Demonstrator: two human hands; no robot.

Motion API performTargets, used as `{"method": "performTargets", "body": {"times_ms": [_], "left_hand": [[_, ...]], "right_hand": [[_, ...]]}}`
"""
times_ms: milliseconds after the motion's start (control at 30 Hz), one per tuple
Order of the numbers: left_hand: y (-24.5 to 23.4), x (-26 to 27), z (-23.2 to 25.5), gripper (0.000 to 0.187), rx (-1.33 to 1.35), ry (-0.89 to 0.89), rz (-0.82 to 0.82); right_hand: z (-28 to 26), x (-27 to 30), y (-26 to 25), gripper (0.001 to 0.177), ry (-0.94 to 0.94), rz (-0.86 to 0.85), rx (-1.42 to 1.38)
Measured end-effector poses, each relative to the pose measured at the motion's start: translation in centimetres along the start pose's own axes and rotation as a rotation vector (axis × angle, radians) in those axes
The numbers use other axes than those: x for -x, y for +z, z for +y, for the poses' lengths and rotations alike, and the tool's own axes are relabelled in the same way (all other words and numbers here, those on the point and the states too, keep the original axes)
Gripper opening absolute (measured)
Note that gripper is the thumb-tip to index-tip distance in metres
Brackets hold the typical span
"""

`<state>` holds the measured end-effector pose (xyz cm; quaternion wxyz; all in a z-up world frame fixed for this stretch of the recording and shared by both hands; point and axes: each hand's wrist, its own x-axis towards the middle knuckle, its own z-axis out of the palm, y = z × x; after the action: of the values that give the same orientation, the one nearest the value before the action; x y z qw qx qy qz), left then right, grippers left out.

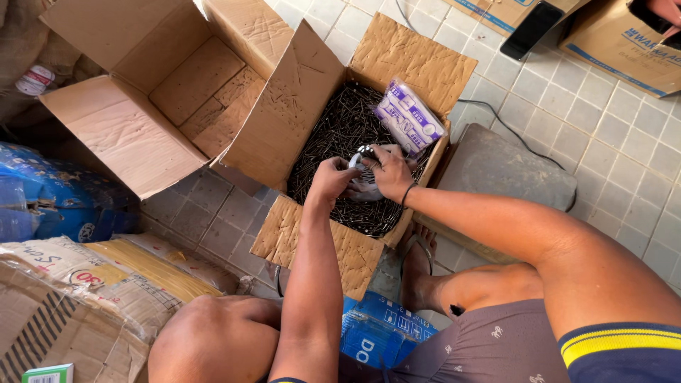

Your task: The person sorts and places metal nails from a cardboard box into a plastic container by hand.

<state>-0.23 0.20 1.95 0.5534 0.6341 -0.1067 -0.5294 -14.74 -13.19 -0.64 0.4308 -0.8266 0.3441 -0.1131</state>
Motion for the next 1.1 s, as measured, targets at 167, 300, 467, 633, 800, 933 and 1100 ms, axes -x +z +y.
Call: {"method": "performTargets", "body": {"times_ms": [167,300,467,633,800,933,1100], "left_hand": [[-0.3,-0.1,-0.3,0.041,0.040,-0.006,-0.005],[-1.0,-1.4,-1.6,0.036,0.098,0.009,-0.004],[-0.6,-0.9,-0.9,0.033,0.068,0.034,-0.023],[-0.7,-0.1,0.3,0.033,0.010,0.041,-0.002],[-0.3,0.4,1.1,0.033,0.000,0.025,0.019],[0.2,1.1,1.4,0.031,0.015,0.020,0.015],[-0.1,0.6,0.8,0.031,0.044,0.010,0.028]], "right_hand": [[1.8,1.0,1.3,0.039,0.069,-0.033,0.068],[2.1,1.1,0.0,0.037,-0.056,-0.126,0.168],[0.0,-0.6,-1.2,0.025,-0.056,-0.357,0.374],[-1.5,-2.4,0.5,0.037,0.035,-0.503,0.727],[-1.6,-3.3,-0.1,0.020,-0.103,-0.612,0.922],[1.8,-5.4,0.3,0.024,-0.213,-0.667,1.099],[-1.5,-4.3,-1.3,0.036,-0.297,-0.554,1.099]]}}
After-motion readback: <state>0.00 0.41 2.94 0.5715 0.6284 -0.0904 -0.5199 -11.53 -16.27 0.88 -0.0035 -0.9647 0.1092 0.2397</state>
